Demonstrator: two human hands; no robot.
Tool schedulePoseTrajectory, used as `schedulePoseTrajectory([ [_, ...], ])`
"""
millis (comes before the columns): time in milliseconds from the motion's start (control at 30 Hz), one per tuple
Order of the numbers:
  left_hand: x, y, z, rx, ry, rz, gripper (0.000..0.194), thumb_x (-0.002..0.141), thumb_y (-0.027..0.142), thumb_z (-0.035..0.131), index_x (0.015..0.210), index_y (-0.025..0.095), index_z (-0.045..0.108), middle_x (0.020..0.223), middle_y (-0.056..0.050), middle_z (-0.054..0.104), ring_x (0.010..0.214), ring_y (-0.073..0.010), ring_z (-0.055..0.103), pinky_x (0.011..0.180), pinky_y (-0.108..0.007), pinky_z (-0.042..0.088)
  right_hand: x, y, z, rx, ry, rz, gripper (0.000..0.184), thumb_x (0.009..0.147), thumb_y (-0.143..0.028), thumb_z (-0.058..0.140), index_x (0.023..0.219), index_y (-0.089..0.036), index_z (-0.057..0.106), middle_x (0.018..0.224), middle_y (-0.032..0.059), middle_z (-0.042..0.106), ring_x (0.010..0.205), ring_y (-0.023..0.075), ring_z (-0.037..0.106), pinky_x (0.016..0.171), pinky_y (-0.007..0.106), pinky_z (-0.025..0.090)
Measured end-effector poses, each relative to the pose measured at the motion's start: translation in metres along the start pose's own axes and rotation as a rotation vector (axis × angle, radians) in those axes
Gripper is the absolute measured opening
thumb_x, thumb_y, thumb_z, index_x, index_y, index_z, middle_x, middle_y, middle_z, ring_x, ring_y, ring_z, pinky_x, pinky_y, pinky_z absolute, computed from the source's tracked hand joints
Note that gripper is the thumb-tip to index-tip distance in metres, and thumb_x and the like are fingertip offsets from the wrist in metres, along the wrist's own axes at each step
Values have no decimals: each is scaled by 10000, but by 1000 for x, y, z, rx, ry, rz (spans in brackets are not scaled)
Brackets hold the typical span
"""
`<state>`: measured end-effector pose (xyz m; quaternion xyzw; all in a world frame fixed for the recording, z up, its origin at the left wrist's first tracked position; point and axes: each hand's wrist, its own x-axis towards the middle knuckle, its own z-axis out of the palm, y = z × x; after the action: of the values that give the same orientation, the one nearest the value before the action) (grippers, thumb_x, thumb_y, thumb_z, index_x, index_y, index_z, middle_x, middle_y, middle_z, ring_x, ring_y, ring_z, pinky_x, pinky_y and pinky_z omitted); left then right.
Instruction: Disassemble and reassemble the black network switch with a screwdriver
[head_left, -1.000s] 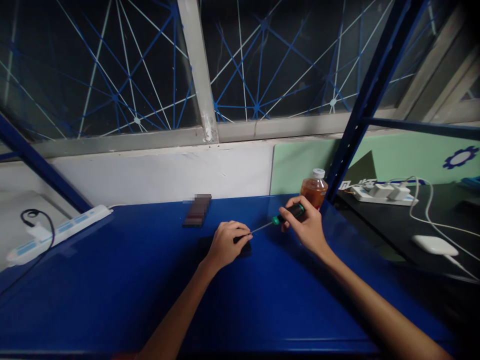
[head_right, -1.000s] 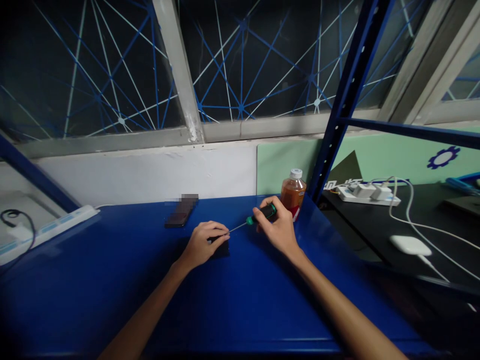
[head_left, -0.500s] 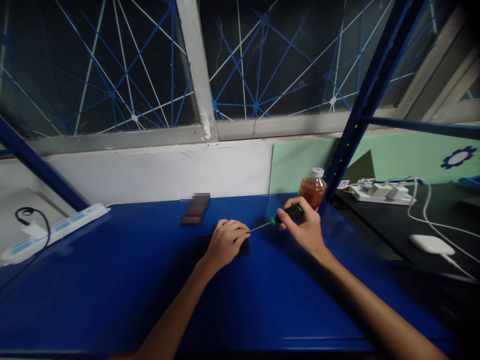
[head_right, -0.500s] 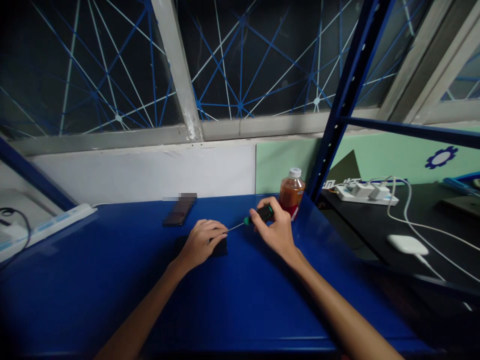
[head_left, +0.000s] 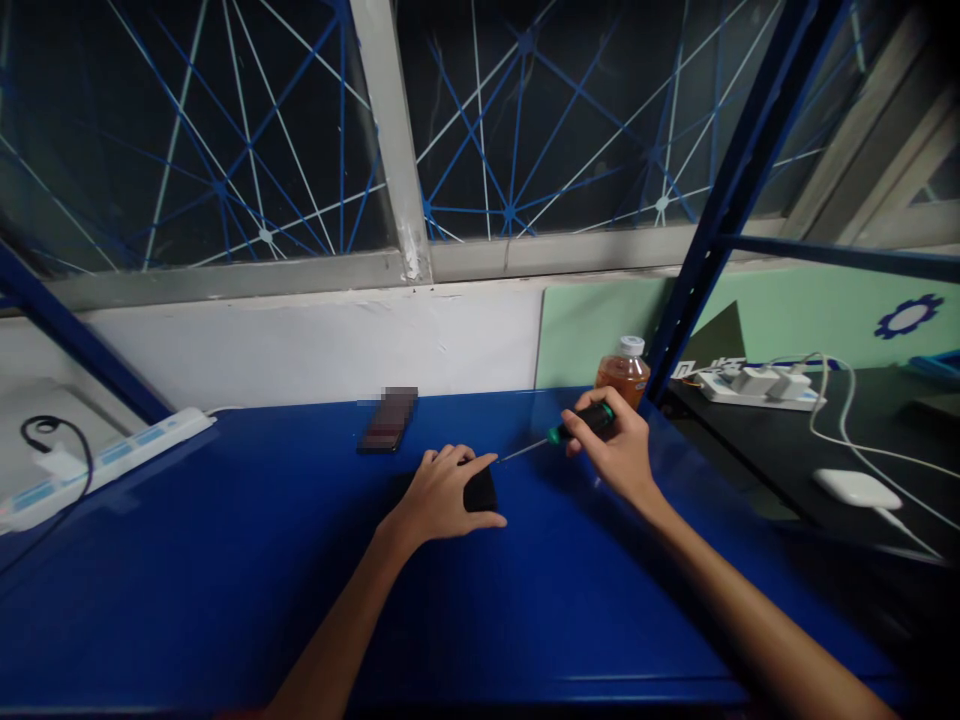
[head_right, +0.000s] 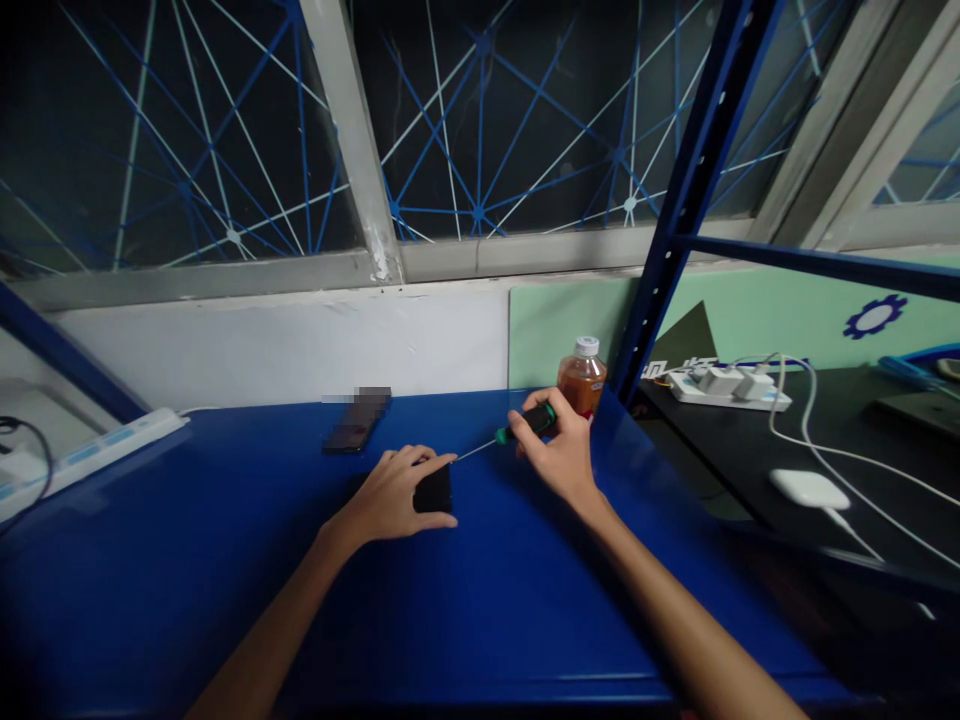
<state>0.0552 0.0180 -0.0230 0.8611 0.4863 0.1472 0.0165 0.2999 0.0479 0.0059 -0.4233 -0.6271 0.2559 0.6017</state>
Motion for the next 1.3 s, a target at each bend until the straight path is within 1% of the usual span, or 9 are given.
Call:
schedulePoseTrajectory([
  [233, -5, -12, -13, -80, -42, -5, 584, 712, 523, 665, 1250, 328, 552, 1032, -61, 596, 876, -254, 561, 735, -355, 437, 4, 1, -3, 22, 34, -7, 192, 786, -347, 652, 802, -236, 495, 535, -57, 549, 398, 139, 578, 415, 262, 448],
  [467, 1, -14, -2, 81, 74, -88, 629, 768, 617, 575, 1275, 246, 549, 1013, -107, 608, 898, -288, 556, 763, -392, 433, 5, 0, -5, 16, 39, -20, 182, 783, -318, 660, 799, -233, 499, 522, -62, 545, 390, 133, 573, 418, 256, 445],
  [600, 3, -11, 5, 140, 82, -86, 558, 808, 598, 543, 1259, 271, 570, 1014, -107, 604, 895, -290, 558, 737, -384, 441, 7, -1, -6, 44, 60, -16, 200, 770, -330, 671, 789, -239, 493, 511, -65, 535, 390, 142, 573, 403, 259, 440],
  [800, 4, -4, 13, 335, 226, -394, 543, 900, 596, 389, 1163, 199, 651, 890, -133, 635, 843, -277, 599, 660, -323, 460, 7, -2, -6, 32, 58, -3, 213, 764, -363, 673, 784, -243, 498, 510, -64, 542, 381, 145, 566, 395, 265, 444],
  [1000, 2, -8, 5, 314, 168, -484, 524, 905, 564, 395, 1137, 175, 657, 955, -143, 607, 815, -272, 617, 571, -292, 463, 6, -1, -6, 12, 49, -9, 201, 776, -350, 666, 792, -241, 498, 501, -66, 541, 382, 143, 570, 405, 261, 444],
  [1067, 2, -10, 2, 333, 173, -441, 466, 908, 510, 430, 1122, 167, 663, 1047, -169, 596, 917, -314, 599, 655, -357, 485, 6, -1, -6, 15, 46, -11, 197, 780, -341, 665, 792, -240, 496, 501, -67, 538, 380, 140, 570, 407, 259, 444],
  [1133, 2, -12, 0, 317, 164, -295, 370, 926, 411, 440, 1131, 191, 656, 1224, -174, 549, 1083, -344, 540, 799, -438, 465, 6, 0, -6, 5, 45, -16, 189, 784, -335, 662, 797, -238, 500, 497, -68, 537, 381, 140, 570, 410, 260, 444],
  [1200, 2, -12, -1, 252, 122, -145, 331, 951, 335, 409, 1170, 217, 628, 1342, -140, 496, 1222, -332, 457, 926, -481, 402, 5, 0, -6, -8, 44, -21, 182, 788, -333, 659, 801, -237, 505, 494, -68, 537, 382, 141, 571, 411, 261, 445],
  [1300, 2, -12, -1, 143, 40, -101, 372, 979, 363, 356, 1244, 210, 568, 1342, -118, 525, 1285, -293, 418, 992, -485, 358, 5, 0, -5, -13, 42, -21, 180, 789, -329, 660, 805, -235, 507, 508, -63, 548, 384, 138, 570, 411, 260, 446],
])
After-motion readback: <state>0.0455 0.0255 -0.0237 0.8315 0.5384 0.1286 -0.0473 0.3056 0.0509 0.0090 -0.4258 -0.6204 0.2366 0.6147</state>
